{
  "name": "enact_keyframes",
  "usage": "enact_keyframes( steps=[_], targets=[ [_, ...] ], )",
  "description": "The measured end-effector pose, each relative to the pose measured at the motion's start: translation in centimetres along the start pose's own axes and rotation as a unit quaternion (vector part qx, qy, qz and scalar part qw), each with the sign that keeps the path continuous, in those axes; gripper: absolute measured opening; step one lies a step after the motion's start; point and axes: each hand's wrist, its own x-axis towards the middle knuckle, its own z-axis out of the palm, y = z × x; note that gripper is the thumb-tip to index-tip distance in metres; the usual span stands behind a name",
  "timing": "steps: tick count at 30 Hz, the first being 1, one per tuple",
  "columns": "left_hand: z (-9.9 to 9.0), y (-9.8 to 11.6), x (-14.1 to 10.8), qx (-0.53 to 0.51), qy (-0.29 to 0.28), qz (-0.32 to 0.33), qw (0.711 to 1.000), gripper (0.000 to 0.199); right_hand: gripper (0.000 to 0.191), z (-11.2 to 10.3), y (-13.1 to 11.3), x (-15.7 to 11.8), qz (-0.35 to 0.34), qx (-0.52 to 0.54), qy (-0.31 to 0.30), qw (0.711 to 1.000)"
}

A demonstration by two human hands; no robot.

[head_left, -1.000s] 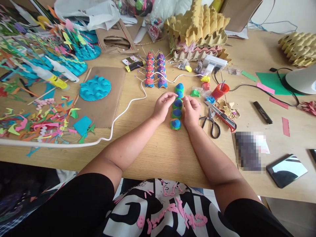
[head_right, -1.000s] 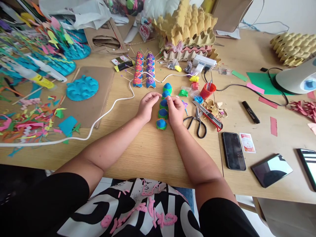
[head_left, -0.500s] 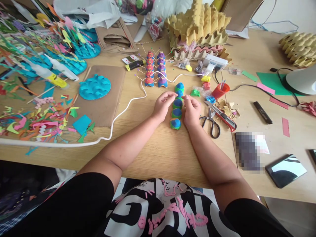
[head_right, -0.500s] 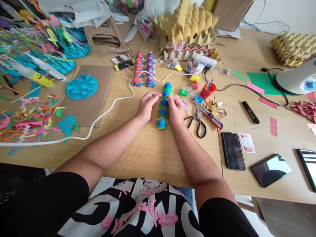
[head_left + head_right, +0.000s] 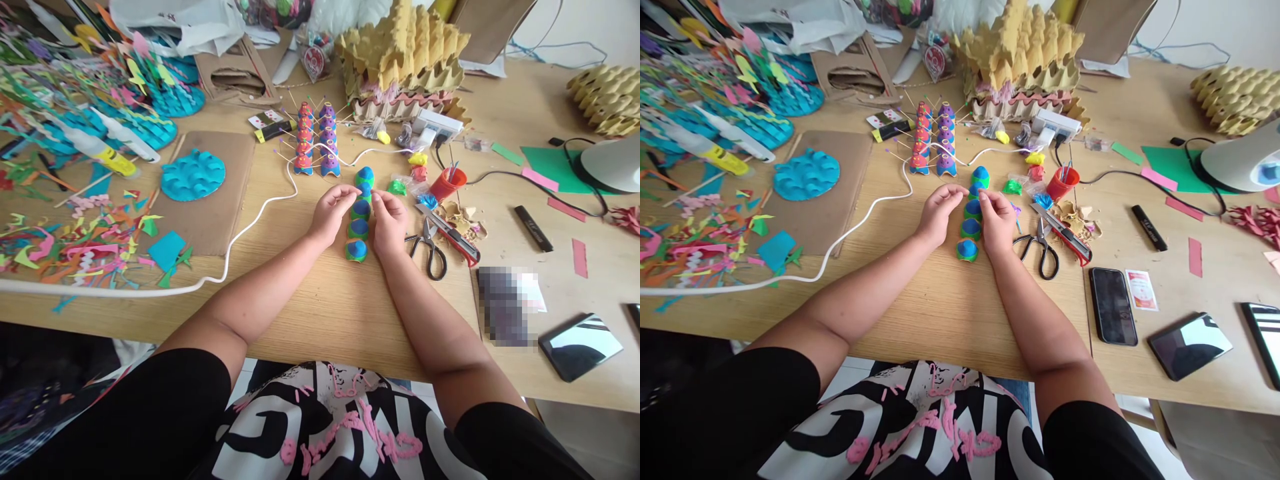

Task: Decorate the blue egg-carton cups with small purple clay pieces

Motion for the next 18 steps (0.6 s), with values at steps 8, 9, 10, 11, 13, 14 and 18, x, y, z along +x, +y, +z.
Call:
enact_keyframes(
  steps=[8,9,10,11,13,14,18],
  targets=[
    [0.04,0.07,-0.05,-0.005,0.001,-0.003,1.0,0.024,0.053,-0.02,0.19,0.13,-0.007,-0.037,0.003,0.999],
    [0.05,0.11,-0.06,-0.006,0.001,-0.004,1.0,0.024,0.052,-0.02,0.16,0.12,-0.009,-0.028,0.0,1.0],
    [0.06,0.14,-0.07,-0.008,0.001,-0.005,1.0,0.023,0.051,-0.02,0.13,0.1,-0.009,-0.021,-0.003,1.0],
    [0.07,0.17,-0.07,-0.011,0.001,-0.006,1.0,0.023,0.051,-0.02,0.11,0.08,-0.009,-0.019,-0.004,1.0],
    [0.1,0.21,-0.08,-0.016,0.001,-0.008,1.0,0.024,0.052,-0.03,0.08,0.05,-0.005,-0.03,-0.001,1.0],
    [0.11,0.22,-0.08,-0.016,0.0,-0.008,1.0,0.024,0.053,-0.04,0.08,0.04,-0.003,-0.038,0.0,0.999],
    [0.09,0.22,-0.07,-0.015,-0.002,-0.005,1.0,0.025,0.057,0.0,0.07,0.04,-0.008,-0.028,-0.006,1.0]
  ],
)
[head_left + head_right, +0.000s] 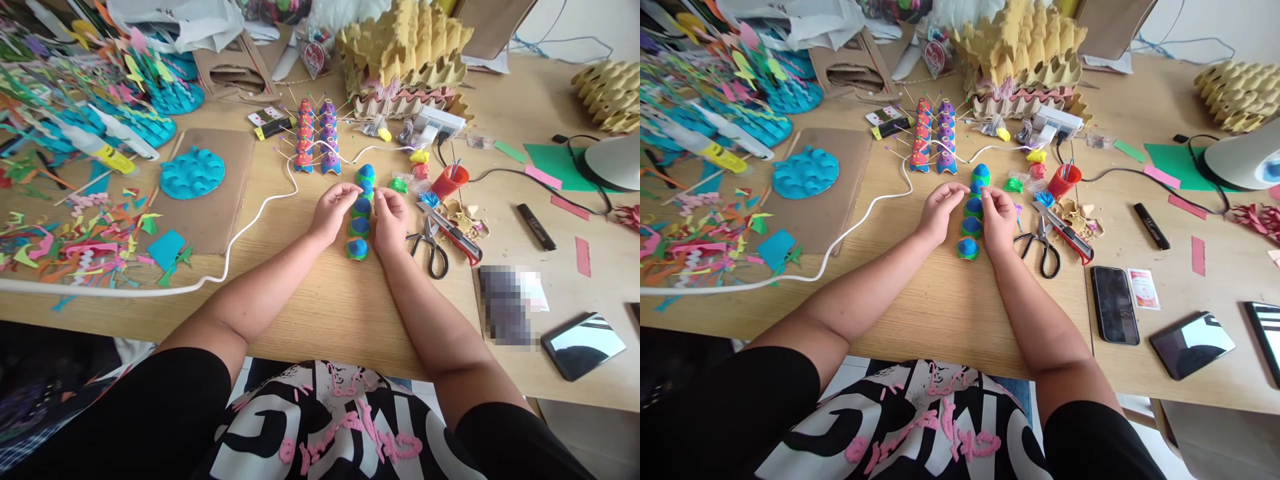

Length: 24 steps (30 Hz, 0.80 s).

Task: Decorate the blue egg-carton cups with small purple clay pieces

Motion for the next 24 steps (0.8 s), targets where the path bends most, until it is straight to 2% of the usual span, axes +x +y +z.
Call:
enact_keyframes(
  steps=[7,16,21,24],
  targets=[
    [-0.12,-0.16,0.02,0.006,-0.007,0.002,1.0,0.026,0.066,0.18,-0.05,0.1,0.003,-0.001,0.0,1.0],
    [-0.1,-0.13,0.11,0.032,-0.008,-0.012,0.999,0.023,0.062,-0.19,0.52,0.39,0.022,0.017,0.005,1.0],
    [-0.09,-0.1,0.1,0.033,-0.006,-0.009,0.999,0.015,0.058,-0.21,0.71,0.42,0.021,-0.003,-0.006,1.0],
    [-0.12,-0.18,0.08,0.034,-0.007,-0.01,0.999,0.018,0.061,-0.14,0.73,0.44,0.022,0.002,0.006,1.0]
  ],
)
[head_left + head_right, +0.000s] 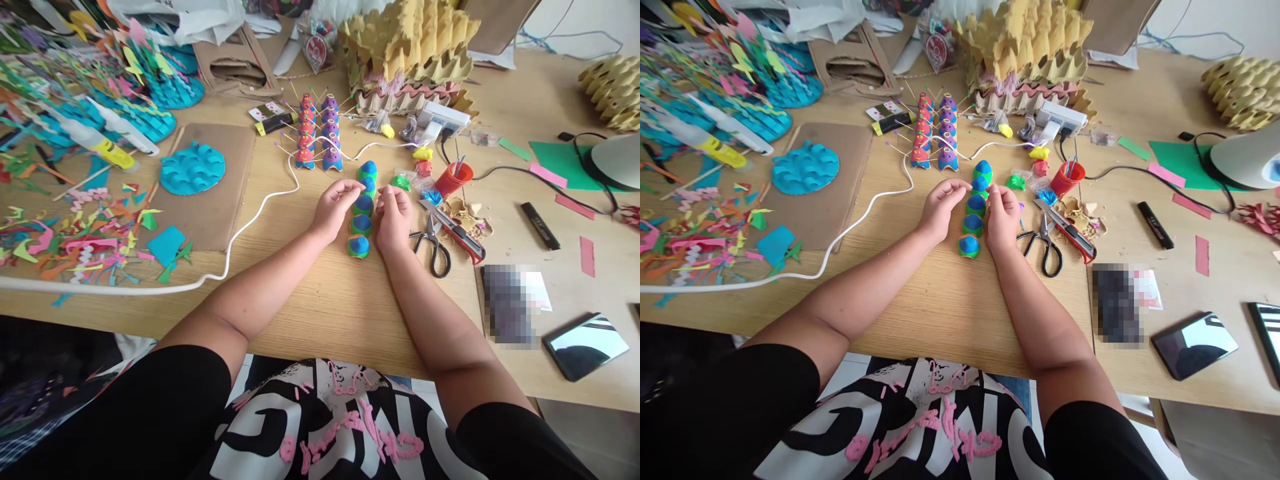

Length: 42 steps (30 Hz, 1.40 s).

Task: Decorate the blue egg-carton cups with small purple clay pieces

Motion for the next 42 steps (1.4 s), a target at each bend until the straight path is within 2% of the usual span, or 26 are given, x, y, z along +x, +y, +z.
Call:
enact_keyframes(
  steps=[4,14,20,27,35,42],
  targets=[
    [0.0,-0.2,0.0,-0.007,-0.002,0.015,1.0,0.021,0.065,0.1,-0.1,0.0,0.0,0.014,0.01,1.0],
    [0.0,-0.2,0.1,-0.01,-0.002,0.003,1.0,0.016,0.054,-0.1,0.3,0.4,0.007,0.042,0.007,0.999],
    [0.0,-0.3,0.1,-0.004,0.0,0.003,1.0,0.023,0.054,0.0,0.0,0.3,0.016,0.072,0.019,0.997],
    [0.0,-0.2,0.0,0.001,-0.001,0.007,1.0,0.018,0.068,0.1,0.1,0.3,0.019,0.012,0.021,1.0],
    [0.1,-1.0,0.1,-0.013,-0.018,0.003,1.0,0.024,0.068,0.1,0.0,0.2,0.008,-0.017,-0.006,1.0],
    [0.1,-0.9,-0.2,0.031,-0.05,0.062,0.996,0.039,0.064,0.3,-1.1,-0.9,-0.043,-0.071,-0.054,0.995]
  ],
)
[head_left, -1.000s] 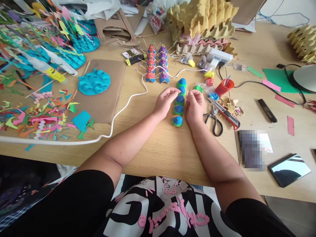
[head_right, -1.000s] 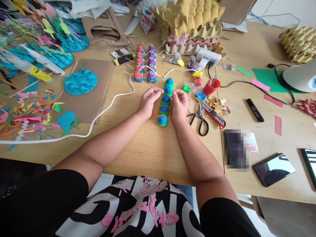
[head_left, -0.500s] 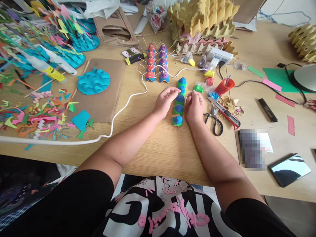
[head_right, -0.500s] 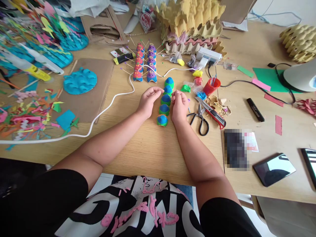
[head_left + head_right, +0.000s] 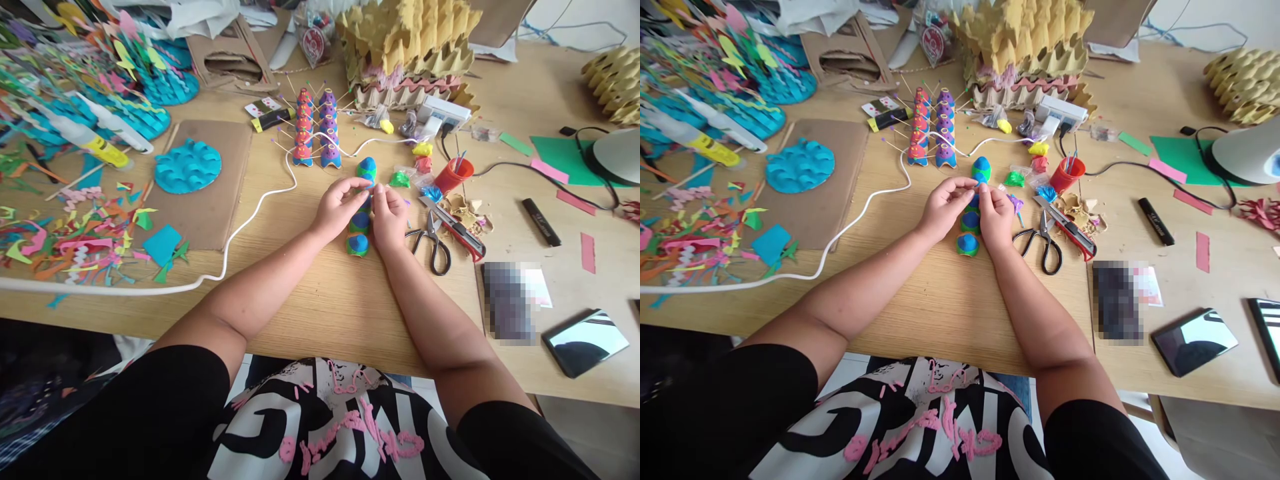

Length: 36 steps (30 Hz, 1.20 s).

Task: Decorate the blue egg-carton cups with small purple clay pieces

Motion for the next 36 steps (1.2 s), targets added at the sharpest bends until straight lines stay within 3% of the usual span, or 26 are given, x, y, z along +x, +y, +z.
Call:
enact_keyframes(
  steps=[6,14,21,26,36],
  targets=[
    [-0.2,1.0,-0.2,0.078,-0.021,0.023,0.996,0.031,0.07,0.0,-0.9,-0.3,0.002,-0.005,-0.025,1.0],
    [-0.2,0.3,0.0,0.067,0.005,0.041,0.997,0.027,0.079,0.1,-0.9,-0.3,0.003,-0.021,-0.031,0.999],
    [0.1,-1.1,0.4,-0.027,0.023,0.008,0.999,0.049,0.077,0.1,-0.3,-0.4,0.005,0.012,-0.023,1.0],
    [0.2,-1.2,0.6,-0.059,0.039,-0.003,0.998,0.064,0.07,0.2,0.0,-0.4,0.015,0.027,-0.05,0.998],
    [-0.1,-0.3,0.6,-0.079,0.038,-0.021,0.996,0.058,0.07,0.0,0.0,-0.2,-0.008,0.012,-0.032,0.999]
  ],
)
